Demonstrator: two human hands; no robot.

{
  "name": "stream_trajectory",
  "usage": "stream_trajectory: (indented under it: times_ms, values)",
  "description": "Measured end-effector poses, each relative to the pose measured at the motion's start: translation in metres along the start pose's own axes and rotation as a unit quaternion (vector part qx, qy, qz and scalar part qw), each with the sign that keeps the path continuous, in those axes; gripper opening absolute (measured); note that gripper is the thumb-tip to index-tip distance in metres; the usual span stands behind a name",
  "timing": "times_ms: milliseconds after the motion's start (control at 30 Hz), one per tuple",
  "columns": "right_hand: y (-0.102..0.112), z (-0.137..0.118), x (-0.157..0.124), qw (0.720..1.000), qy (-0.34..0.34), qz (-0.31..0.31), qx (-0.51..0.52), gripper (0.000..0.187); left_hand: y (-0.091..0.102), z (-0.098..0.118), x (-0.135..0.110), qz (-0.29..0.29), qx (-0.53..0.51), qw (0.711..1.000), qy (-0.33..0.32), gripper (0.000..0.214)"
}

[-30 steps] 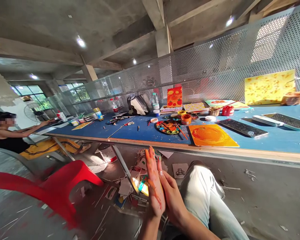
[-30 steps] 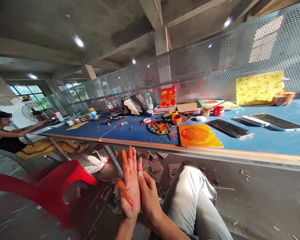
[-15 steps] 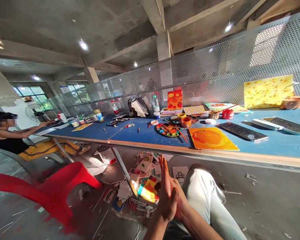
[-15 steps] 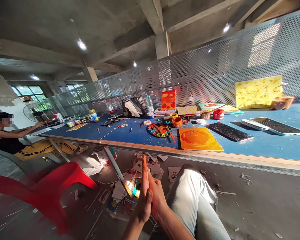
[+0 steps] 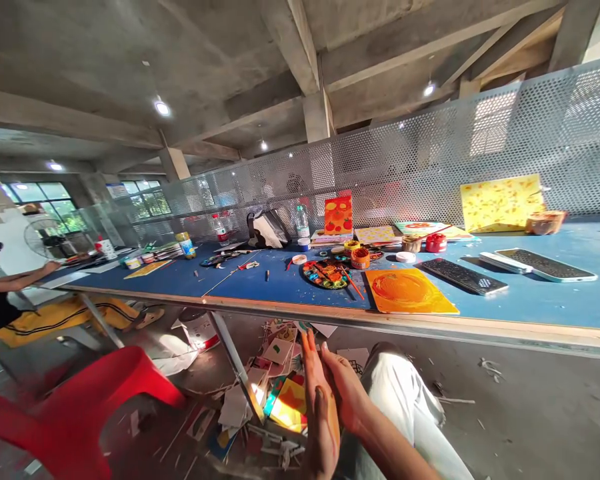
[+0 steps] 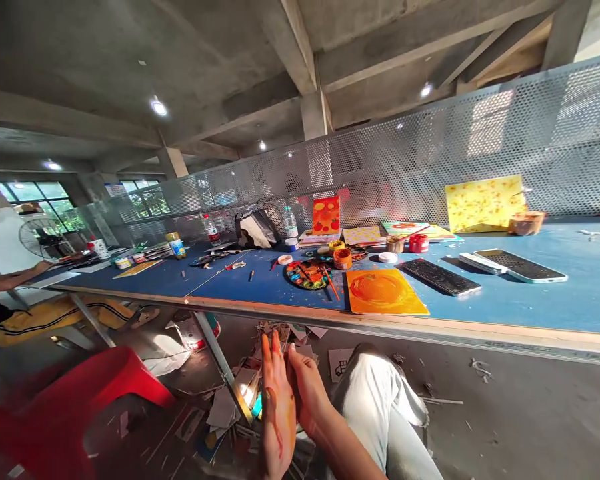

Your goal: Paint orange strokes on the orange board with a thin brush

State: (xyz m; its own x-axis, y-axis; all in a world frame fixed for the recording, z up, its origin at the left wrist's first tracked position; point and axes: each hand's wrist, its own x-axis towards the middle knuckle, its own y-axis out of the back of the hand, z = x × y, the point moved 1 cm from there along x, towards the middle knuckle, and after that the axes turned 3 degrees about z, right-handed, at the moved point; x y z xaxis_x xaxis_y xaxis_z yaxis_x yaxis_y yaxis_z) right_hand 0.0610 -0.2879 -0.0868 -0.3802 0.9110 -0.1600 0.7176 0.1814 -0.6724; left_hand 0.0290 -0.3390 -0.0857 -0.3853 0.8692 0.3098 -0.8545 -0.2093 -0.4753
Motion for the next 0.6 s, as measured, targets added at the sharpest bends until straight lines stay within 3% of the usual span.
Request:
stream_trajectory:
  times_ms: [200, 300, 433, 600]
  values:
    - [-0.006, 0.006, -0.006, 0.998, 0.02, -0.041, 0.037, 0.041, 0.001, 0.015, 0.018, 0.065, -0.075, 0.995, -0.001, 0.059]
    - [-0.005, 0.009, -0.001, 0.998, 0.061, 0.003, 0.001, 0.047, 0.005, 0.013, 0.014, 0.047, -0.032, 0.998, -0.001, 0.056]
    - [-0.003, 0.009, 0.0, 0.974, 0.153, 0.068, -0.156, 0.057, 0.009, 0.006, 0.005, 0.019, 0.017, 1.0, -0.006, 0.067]
    - [0.0, 0.017, 0.005, 0.972, 0.124, 0.079, -0.185, 0.064, 0.012, -0.003, 0.0, 0.044, 0.021, 0.999, 0.009, 0.082]
